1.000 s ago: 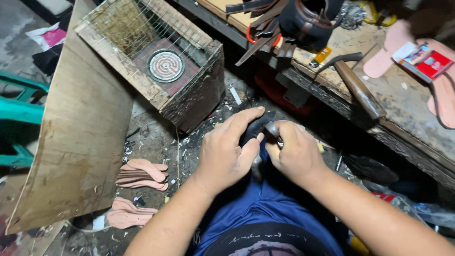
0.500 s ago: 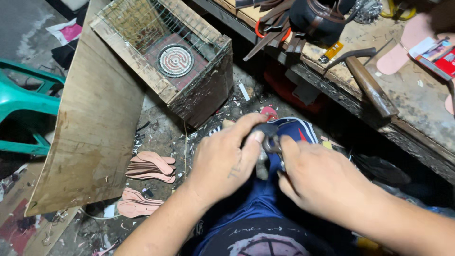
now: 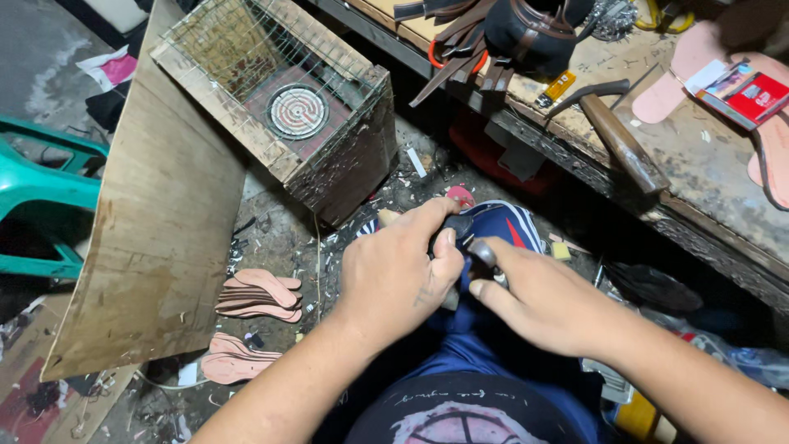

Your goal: The person sits on the floor of a shoemaking workshop and lasts a black shoe upper over a wooden last. They pull and tuck the upper edges with pliers, hammer the material to shape it, apply adhesive with a small stick, and press the upper against the insole while turning the shoe.

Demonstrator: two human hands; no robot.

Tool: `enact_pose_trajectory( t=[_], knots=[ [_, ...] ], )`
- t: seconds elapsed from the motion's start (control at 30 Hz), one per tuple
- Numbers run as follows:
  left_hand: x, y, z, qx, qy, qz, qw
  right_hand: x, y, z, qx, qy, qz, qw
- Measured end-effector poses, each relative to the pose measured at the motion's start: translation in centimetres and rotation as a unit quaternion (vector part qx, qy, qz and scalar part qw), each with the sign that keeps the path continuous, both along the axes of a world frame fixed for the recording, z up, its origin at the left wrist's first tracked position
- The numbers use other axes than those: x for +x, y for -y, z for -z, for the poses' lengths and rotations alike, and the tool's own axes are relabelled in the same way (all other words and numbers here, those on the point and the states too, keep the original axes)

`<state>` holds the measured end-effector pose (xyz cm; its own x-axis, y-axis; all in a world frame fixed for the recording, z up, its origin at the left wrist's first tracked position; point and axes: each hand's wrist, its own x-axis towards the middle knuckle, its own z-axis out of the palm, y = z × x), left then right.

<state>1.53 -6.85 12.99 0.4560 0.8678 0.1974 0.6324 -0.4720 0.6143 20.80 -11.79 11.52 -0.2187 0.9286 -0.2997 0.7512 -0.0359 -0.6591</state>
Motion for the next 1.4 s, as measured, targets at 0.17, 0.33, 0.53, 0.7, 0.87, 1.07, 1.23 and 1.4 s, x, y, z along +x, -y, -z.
enact_pose_trajectory(
  t=[0.17,0.33,0.53,0.7,0.87,1.07,1.23,1.4],
  knots=[
    [1.0,0.5,0.8,0.053,0.008,0.010,0.998,1.1,-0.1,-0.4,0.005,0.073,-0.016,0.997],
    [0.7,0.1,1.2,0.038,0.003,0.005,0.999,0.7,-0.4,1.3,0.054,0.111,0.008,0.992],
    [-1.0,-2.2,0.9,0.037,-0.003,-0.024,0.999,-4.9,-2.9,5.2,0.308,-0.001,0.101,0.946],
    [-2.1,-1.6,-0.2,0.038,0.057,0.014,0.998,-3.7,-0.8,1.4,0.092,0.062,-0.001,0.994],
    [-2.3,-1.0,-1.1,-0.062,0.072,0.055,0.994,-2.5,-2.4,-1.4,-0.097,-0.068,-0.118,0.986],
    [-2.2,-0.9,-0.6,-0.003,-0.005,0.011,1.000,-3.3,-2.0,-1.4,-0.173,-0.027,-0.001,0.985],
    [-1.8,0.4,0.0,0.035,-0.020,0.026,0.999,-1.4,-1.6,-1.5,-0.102,-0.058,-0.027,0.993],
    [-1.1,0.5,0.5,0.035,-0.020,0.025,0.999,-0.4,-1.2,-1.1,-0.122,0.106,-0.023,0.987]
  ],
)
